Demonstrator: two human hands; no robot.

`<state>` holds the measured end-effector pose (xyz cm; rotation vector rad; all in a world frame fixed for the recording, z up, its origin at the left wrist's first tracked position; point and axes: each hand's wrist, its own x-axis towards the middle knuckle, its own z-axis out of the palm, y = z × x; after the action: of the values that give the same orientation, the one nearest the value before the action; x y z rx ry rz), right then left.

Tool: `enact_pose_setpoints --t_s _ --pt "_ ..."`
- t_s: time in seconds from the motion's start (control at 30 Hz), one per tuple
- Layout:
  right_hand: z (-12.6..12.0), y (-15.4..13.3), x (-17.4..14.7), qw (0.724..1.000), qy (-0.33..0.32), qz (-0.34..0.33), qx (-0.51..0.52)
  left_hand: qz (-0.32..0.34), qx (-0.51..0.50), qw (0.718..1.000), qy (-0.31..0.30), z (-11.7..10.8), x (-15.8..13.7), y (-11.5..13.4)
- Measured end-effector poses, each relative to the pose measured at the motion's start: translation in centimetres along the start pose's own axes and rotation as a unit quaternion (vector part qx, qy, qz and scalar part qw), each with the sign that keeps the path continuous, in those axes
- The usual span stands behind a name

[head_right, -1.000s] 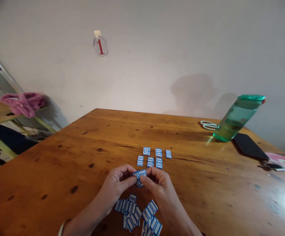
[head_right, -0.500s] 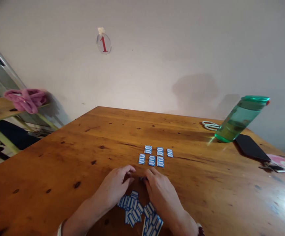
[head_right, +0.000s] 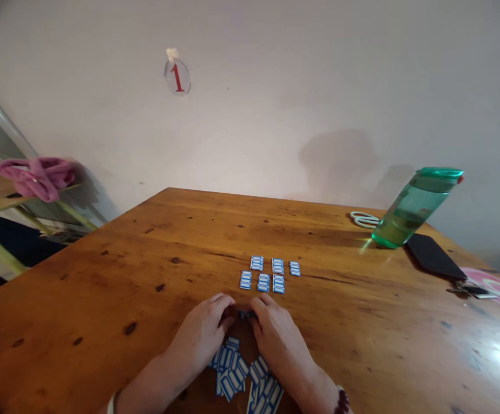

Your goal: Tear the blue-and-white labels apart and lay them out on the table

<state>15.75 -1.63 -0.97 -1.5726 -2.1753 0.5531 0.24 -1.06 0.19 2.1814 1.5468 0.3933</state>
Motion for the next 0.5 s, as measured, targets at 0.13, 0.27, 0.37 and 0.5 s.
enact_pose_setpoints --t_s 0.13,0.27,0.37,0.5 --pt "0.3 0.2 0.1 1.000 0.016 -0.001 0.001 0.014 -0.009 1.000 0.006 0.5 0.3 0.0" --pt "0.5 0.2 0.2 1.000 0.021 -0.003 0.005 0.027 -0.048 0.998 0.009 1.1 0.6 -0.1" --pt "0.6 0.2 0.2 1.000 0.024 -0.005 0.011 0.036 -0.073 0.997 0.015 1.2 0.7 -0.1" --pt "0.7 0.2 0.2 1.000 0.025 -0.009 0.011 0.036 -0.069 0.997 0.017 1.2 0.6 -0.1"
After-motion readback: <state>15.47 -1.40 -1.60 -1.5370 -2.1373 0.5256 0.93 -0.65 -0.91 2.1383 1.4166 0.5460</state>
